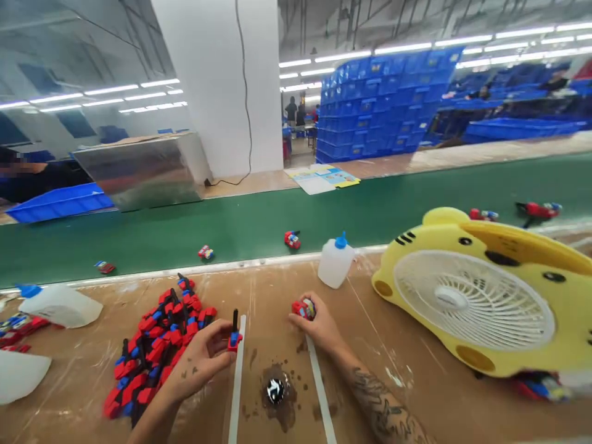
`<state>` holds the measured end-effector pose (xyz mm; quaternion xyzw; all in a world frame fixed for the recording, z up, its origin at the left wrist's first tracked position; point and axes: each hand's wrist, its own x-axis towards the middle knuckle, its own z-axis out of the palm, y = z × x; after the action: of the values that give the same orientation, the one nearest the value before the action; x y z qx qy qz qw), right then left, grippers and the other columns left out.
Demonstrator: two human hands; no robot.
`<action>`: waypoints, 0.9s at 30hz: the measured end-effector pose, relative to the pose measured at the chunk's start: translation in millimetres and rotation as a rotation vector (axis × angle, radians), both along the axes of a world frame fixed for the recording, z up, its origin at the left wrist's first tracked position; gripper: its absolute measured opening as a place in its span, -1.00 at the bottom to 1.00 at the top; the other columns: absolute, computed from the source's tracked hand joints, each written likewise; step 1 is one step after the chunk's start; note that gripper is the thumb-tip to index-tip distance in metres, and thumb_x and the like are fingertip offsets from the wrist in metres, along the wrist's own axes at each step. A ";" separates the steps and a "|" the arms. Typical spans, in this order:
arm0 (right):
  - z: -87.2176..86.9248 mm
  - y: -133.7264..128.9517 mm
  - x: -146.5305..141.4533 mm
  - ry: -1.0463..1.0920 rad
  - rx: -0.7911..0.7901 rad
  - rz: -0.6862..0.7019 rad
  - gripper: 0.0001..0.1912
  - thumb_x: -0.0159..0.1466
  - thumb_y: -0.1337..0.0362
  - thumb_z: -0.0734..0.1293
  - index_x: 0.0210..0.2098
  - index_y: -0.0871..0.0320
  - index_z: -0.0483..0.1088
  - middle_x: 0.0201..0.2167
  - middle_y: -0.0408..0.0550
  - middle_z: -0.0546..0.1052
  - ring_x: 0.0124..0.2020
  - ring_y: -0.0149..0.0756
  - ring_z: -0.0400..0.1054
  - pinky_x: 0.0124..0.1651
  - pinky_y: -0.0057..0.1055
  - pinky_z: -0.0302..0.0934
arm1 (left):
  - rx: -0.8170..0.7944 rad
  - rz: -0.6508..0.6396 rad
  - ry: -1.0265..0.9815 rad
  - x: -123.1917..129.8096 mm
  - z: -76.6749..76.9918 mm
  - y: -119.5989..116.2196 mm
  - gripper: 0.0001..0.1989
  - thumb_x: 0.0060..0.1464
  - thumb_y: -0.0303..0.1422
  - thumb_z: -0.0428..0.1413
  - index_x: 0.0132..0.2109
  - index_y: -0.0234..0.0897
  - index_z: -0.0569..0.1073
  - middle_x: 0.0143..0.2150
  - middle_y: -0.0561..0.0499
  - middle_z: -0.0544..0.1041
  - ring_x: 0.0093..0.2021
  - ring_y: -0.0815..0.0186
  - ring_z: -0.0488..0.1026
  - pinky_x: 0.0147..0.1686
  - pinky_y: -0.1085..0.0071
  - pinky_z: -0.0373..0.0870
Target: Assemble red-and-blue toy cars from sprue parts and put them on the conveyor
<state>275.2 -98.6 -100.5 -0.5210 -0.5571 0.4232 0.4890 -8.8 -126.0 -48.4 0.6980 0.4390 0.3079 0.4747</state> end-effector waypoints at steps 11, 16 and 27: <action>-18.7 -2.9 19.2 0.460 -0.150 0.084 -0.61 0.12 0.09 0.44 -0.11 0.14 0.46 -0.39 -0.15 0.50 -0.58 -0.39 0.34 -0.57 -0.47 0.18 | 0.712 -0.662 0.690 39.3 39.3 -39.9 -0.65 0.26 -0.55 -0.04 0.08 -0.11 0.43 0.11 -0.05 0.50 0.07 0.19 0.39 0.05 0.23 0.38; -18.9 -1.5 24.0 0.679 -0.183 0.196 -0.41 0.03 0.24 0.47 0.06 0.11 0.36 -0.21 -0.06 0.57 -0.27 -0.18 0.53 -0.24 -0.30 0.39 | 0.772 -0.724 0.776 46.7 40.7 -37.0 -0.69 0.28 -0.53 -0.04 0.06 -0.14 0.44 0.09 -0.05 0.52 0.03 0.17 0.41 0.00 0.22 0.40; -18.0 -4.7 23.6 0.811 -0.220 0.124 -0.58 0.06 0.17 0.50 -0.10 0.09 0.41 -0.52 -0.26 0.41 -0.63 -0.51 0.20 -0.65 -0.59 -0.10 | 0.514 -0.610 0.599 40.1 35.0 -31.2 -0.58 0.18 -0.63 -0.04 0.08 -0.12 0.42 0.15 -0.08 0.45 0.14 0.18 0.33 0.13 0.22 0.33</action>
<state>298.8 -103.2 -118.4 -0.3267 -0.3014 0.6794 0.5838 31.3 -157.2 -13.4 0.9469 0.2415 0.0393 0.2088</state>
